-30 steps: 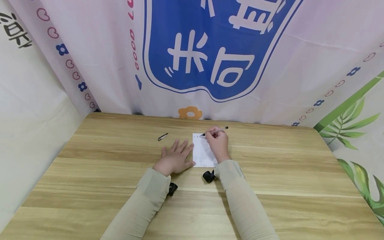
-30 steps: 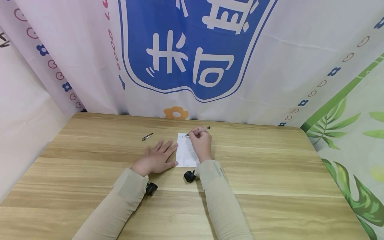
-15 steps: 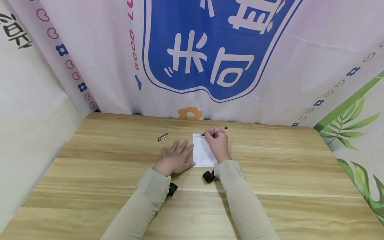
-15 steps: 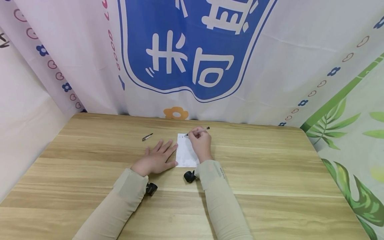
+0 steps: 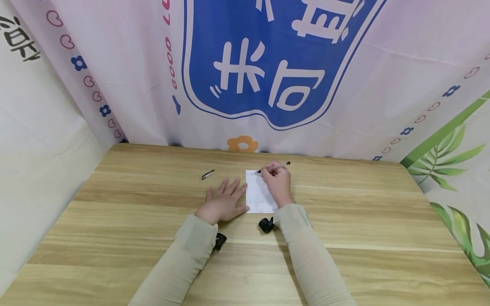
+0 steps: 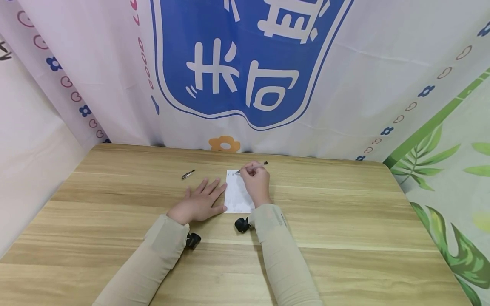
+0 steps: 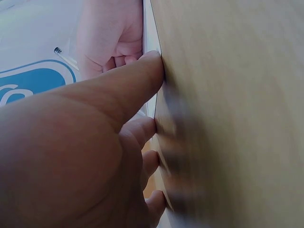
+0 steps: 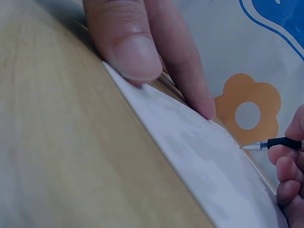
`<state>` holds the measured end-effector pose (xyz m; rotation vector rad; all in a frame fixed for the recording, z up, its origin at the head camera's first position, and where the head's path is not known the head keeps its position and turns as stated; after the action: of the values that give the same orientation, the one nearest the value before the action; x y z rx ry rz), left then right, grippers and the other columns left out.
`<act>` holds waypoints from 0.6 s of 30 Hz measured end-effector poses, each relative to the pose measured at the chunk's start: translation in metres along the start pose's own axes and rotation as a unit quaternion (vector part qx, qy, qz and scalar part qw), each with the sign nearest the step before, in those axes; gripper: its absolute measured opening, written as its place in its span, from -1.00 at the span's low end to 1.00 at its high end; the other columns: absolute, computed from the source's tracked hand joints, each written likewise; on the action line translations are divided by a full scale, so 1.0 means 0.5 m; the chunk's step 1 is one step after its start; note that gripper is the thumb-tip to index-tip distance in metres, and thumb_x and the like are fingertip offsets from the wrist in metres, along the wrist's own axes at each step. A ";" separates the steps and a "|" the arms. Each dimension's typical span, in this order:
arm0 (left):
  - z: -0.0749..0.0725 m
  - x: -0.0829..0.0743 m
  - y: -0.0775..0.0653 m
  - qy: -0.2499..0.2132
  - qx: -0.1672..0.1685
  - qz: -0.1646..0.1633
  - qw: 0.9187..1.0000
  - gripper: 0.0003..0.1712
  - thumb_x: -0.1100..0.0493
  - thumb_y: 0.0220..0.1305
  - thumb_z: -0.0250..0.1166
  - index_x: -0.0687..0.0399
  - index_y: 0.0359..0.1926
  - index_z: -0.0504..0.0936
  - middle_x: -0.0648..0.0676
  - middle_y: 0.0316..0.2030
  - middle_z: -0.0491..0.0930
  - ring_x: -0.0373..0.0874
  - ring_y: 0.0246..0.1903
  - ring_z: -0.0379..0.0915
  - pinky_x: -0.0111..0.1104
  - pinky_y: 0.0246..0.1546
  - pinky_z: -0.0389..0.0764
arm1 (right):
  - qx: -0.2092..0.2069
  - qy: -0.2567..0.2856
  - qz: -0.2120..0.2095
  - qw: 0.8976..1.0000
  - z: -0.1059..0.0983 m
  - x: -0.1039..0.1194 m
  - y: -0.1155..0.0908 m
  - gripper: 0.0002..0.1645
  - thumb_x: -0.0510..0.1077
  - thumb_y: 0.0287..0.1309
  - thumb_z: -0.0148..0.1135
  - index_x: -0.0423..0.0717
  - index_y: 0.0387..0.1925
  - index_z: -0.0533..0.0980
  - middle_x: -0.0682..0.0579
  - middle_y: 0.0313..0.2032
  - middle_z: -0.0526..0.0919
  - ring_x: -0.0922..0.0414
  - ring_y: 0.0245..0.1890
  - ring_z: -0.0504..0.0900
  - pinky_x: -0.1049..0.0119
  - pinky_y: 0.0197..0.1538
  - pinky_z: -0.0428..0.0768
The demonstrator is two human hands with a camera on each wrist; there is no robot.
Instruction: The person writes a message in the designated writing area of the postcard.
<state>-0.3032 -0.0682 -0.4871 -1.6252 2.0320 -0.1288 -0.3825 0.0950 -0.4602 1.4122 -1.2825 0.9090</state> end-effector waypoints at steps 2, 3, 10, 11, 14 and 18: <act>0.000 0.000 0.000 0.000 -0.001 0.001 1.000 -0.11 -0.33 0.48 0.05 -0.34 0.63 -0.14 -0.10 0.62 -0.36 0.09 0.57 -0.63 0.39 0.36 -0.44 | 0.000 0.000 0.001 1.000 0.000 0.000 0.000 -0.87 -0.22 0.29 0.25 -0.20 -0.34 0.65 -0.05 -0.39 0.64 0.11 -0.45 0.55 0.39 -0.41 0.53; 0.000 0.000 0.000 0.000 -0.001 0.001 1.000 -0.11 -0.33 0.48 0.05 -0.34 0.63 -0.14 -0.10 0.62 -0.36 0.08 0.57 -0.63 0.39 0.36 -0.45 | 0.000 0.000 0.000 1.000 0.000 0.001 0.000 -0.86 -0.22 0.29 0.25 -0.20 -0.34 0.65 -0.06 -0.39 0.64 0.11 -0.45 0.55 0.39 -0.41 0.53; 0.000 0.000 0.001 -0.002 0.001 0.001 1.000 -0.12 -0.32 0.49 0.04 -0.33 0.63 -0.15 -0.10 0.61 -0.37 0.08 0.56 -0.65 0.38 0.36 -0.46 | 0.000 0.003 -0.004 1.000 0.000 0.000 0.000 -0.87 -0.24 0.28 0.24 -0.22 -0.35 0.63 -0.06 -0.40 0.63 0.12 -0.45 0.54 0.39 -0.42 0.52; 0.000 0.000 0.001 -0.002 0.001 0.001 1.000 -0.12 -0.32 0.49 0.04 -0.33 0.63 -0.15 -0.10 0.61 -0.37 0.08 0.56 -0.65 0.38 0.36 -0.46 | -0.001 0.004 -0.004 1.000 0.000 -0.001 0.000 -0.88 -0.24 0.28 0.24 -0.22 -0.35 0.63 -0.07 -0.40 0.63 0.12 -0.45 0.55 0.39 -0.42 0.52; 0.000 0.000 0.001 0.000 0.003 0.000 1.000 -0.12 -0.32 0.49 0.04 -0.33 0.63 -0.15 -0.10 0.61 -0.37 0.08 0.56 -0.65 0.39 0.37 -0.45 | -0.004 0.008 -0.005 1.000 -0.001 -0.002 0.001 -0.87 -0.23 0.29 0.25 -0.22 -0.34 0.64 -0.06 -0.39 0.64 0.12 -0.45 0.55 0.40 -0.42 0.52; 0.000 -0.001 0.001 0.002 0.003 0.000 1.000 -0.12 -0.32 0.49 0.04 -0.33 0.63 -0.15 -0.10 0.61 -0.37 0.09 0.57 -0.64 0.38 0.37 -0.44 | -0.004 0.009 -0.006 1.000 -0.002 -0.003 0.002 -0.87 -0.23 0.29 0.24 -0.21 -0.33 0.65 -0.05 -0.38 0.64 0.11 -0.45 0.55 0.40 -0.42 0.52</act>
<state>-0.3035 -0.0675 -0.4871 -1.6235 2.0325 -0.1374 -0.3835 0.0963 -0.4611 1.4002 -1.2618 0.9053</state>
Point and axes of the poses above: each hand's wrist, its own y-axis towards the middle knuckle, its own z-axis out of the palm, x = y × z, the point moved 9 cm from there along y, towards the middle knuckle
